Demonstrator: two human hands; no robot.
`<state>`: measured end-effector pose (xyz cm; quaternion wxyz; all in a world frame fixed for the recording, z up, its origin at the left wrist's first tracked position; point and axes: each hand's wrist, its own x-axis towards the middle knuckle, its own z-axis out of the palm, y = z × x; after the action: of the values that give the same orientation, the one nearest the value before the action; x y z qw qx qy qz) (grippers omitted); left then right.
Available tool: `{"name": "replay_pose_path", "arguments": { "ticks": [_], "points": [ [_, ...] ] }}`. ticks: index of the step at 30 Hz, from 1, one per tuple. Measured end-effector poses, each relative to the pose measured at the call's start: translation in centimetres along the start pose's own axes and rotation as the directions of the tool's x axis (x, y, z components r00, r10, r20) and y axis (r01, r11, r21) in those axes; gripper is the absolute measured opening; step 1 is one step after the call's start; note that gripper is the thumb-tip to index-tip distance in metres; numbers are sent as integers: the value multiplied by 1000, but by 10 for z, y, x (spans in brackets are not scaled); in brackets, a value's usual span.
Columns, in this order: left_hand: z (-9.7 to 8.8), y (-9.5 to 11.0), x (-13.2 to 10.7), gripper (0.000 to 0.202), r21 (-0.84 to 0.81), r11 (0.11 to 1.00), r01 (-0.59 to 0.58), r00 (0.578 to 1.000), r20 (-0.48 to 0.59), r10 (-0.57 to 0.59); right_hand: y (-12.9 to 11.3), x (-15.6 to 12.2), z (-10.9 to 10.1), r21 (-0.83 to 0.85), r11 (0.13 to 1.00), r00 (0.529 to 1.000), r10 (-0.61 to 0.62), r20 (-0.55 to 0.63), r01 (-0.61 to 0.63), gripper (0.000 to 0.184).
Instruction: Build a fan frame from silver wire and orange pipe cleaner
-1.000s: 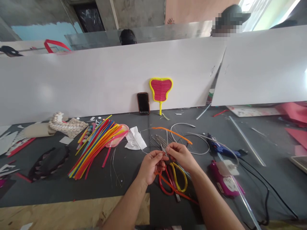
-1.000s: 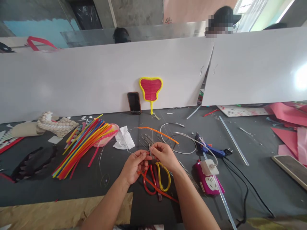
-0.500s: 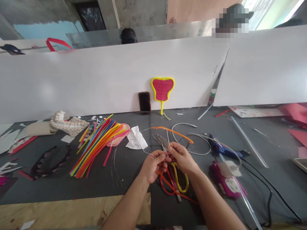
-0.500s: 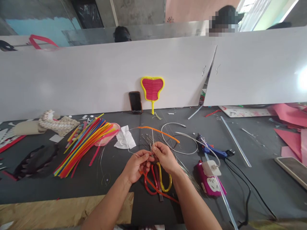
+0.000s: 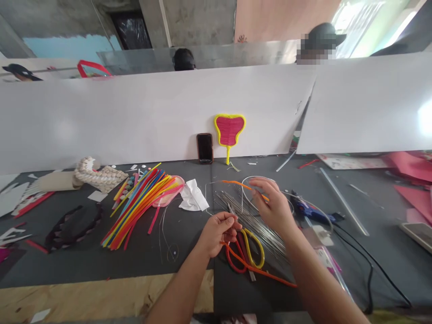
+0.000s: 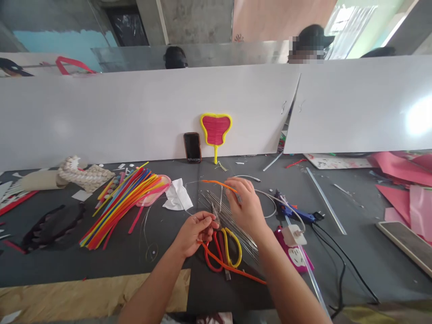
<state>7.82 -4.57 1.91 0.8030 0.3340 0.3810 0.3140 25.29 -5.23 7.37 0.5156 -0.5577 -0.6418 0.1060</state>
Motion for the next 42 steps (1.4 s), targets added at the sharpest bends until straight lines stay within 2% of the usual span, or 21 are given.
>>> {"name": "replay_pose_path", "arguments": {
  "ticks": [1, 3, 6, 8, 10, 11, 13, 14, 16, 18, 20, 22, 25, 29, 31, 34, 35, 37, 39, 40, 42],
  "points": [
    [1, 1, -2, 25, 8, 1000, 7, 1000, 24, -8, -3, 8, -2, -64, 996, 998, -62, 31, 64, 20],
    [5, 2, -6, 26, 23, 999, 22, 997, 75, -24, -8, 22, -2, -157, 982, 986, -88, 139, 110, 23],
    [11, 2, -15, 28, 53, 997, 48, 986, 158, -56, -12, 36, 3, -222, 974, 950, 37, 311, 35, 23],
    [10, 5, -21, 33, 60, 998, 28, 979, 199, -39, -15, 40, 5, -201, 979, 930, 103, 354, -32, 24],
    [3, 14, -25, 47, 54, 996, -68, 985, 165, 58, -18, 40, 4, -144, 987, 929, 113, 352, -66, 25],
    [-2, 21, -27, 54, 66, 986, -151, 984, 105, 144, -20, 39, 3, -116, 991, 928, 107, 356, -70, 25],
    [-13, 39, -31, 55, 135, 951, -277, 958, -43, 285, -24, 34, 1, -84, 994, 912, 94, 400, -66, 24],
    [-17, 49, -33, 53, 209, 925, -318, 939, -68, 338, -26, 30, 1, -75, 995, 897, 89, 432, -63, 24],
    [-22, 68, -35, 46, 455, 816, -356, 906, -46, 421, -29, 23, 4, -65, 996, 869, 85, 487, -61, 25],
    [-21, 82, -35, 41, 660, 663, -352, 905, 59, 422, -30, 14, 10, -45, 997, 854, 77, 515, -62, 26],
    [-16, 90, -33, 36, 784, 519, -342, 912, 143, 385, -28, 7, 18, -11, 998, 850, 57, 524, -60, 26],
    [-10, 95, -28, 33, 869, 400, -291, 922, 144, 359, -26, 2, 24, 19, 999, 857, 32, 514, -49, 27],
    [-5, 98, -24, 29, 923, 303, -237, 936, 134, 325, -23, -3, 28, 37, 999, 871, 6, 491, -27, 28],
    [0, 100, -24, 23, 940, 194, -280, 928, 213, 307, -21, -7, 28, -14, 999, 903, 33, 429, -29, 25],
    [5, 98, -25, 21, 954, 34, -298, 901, 269, 341, -20, -8, 28, -48, 998, 917, 48, 396, -32, 24],
    [13, 94, -26, 20, 903, -334, -270, 844, 389, 370, -16, -11, 29, -67, 997, 925, 47, 377, -23, 24],
    [15, 92, -26, 21, 864, -432, -257, 827, 428, 364, -14, -11, 29, -66, 998, 926, 44, 376, -20, 24],
    [19, 90, -25, 21, 808, -536, -244, 807, 476, 350, -12, -13, 29, -59, 998, 926, 29, 378, -7, 24],
    [20, 90, -22, 20, 820, -522, -236, 809, 463, 361, -10, -14, 29, -51, 998, 930, -2, 367, 23, 25],
    [20, 90, -21, 19, 853, -465, -236, 823, 429, 371, -9, -15, 29, -52, 998, 936, -23, 352, 44, 25],
    [18, 92, -17, 19, 935, -262, -239, 873, 325, 364, -7, -15, 30, -65, 993, 948, -72, 310, 97, 26]
  ]
}}
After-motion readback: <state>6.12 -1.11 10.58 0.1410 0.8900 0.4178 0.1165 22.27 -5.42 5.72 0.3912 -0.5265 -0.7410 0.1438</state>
